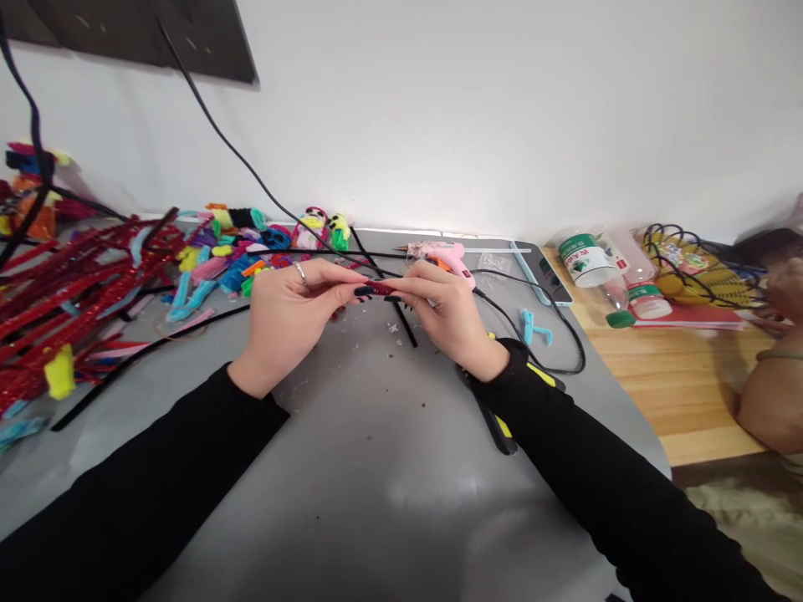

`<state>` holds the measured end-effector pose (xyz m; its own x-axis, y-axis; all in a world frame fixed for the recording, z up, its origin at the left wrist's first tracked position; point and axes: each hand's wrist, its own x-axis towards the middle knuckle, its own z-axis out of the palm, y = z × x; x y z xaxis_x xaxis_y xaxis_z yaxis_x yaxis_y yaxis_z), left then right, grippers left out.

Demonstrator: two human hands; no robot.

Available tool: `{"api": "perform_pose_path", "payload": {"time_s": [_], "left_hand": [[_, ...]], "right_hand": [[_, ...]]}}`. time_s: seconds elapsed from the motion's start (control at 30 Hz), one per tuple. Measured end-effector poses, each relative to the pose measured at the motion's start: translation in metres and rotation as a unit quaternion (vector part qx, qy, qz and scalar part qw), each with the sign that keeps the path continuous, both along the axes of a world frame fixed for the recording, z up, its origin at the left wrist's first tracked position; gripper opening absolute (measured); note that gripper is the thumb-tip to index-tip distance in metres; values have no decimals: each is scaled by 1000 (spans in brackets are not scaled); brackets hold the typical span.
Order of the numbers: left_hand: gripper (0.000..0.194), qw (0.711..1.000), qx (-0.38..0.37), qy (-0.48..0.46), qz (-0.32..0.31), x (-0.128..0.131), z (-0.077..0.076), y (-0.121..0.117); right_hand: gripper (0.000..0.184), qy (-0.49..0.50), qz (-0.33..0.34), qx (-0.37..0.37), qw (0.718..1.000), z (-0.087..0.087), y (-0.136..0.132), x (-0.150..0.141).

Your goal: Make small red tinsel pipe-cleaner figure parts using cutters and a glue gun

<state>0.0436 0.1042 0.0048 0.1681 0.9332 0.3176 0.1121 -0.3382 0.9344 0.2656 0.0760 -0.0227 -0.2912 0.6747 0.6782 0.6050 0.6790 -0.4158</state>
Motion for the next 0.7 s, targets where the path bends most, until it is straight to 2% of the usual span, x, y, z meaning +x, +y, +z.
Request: {"api": "perform_pose_path", "payload": {"time_s": [0.3,0.47,0.57,0.7], "left_hand": [[22,998,-63,-18,-15,0,0,6],[16,997,-71,-27,-18,1,2,5],[12,997,-73,-32,-16,1,3,3],[21,996,-66,-62,-17,0,-1,4]], "right_hand": [[28,-18,-7,4,1000,1,-2,-1],[27,-24,-6,23,999,1,-3,-2],[29,-56,-4,23,998,2,-4,-3],[36,-131,-24,21,991,4,-5,-6]]}}
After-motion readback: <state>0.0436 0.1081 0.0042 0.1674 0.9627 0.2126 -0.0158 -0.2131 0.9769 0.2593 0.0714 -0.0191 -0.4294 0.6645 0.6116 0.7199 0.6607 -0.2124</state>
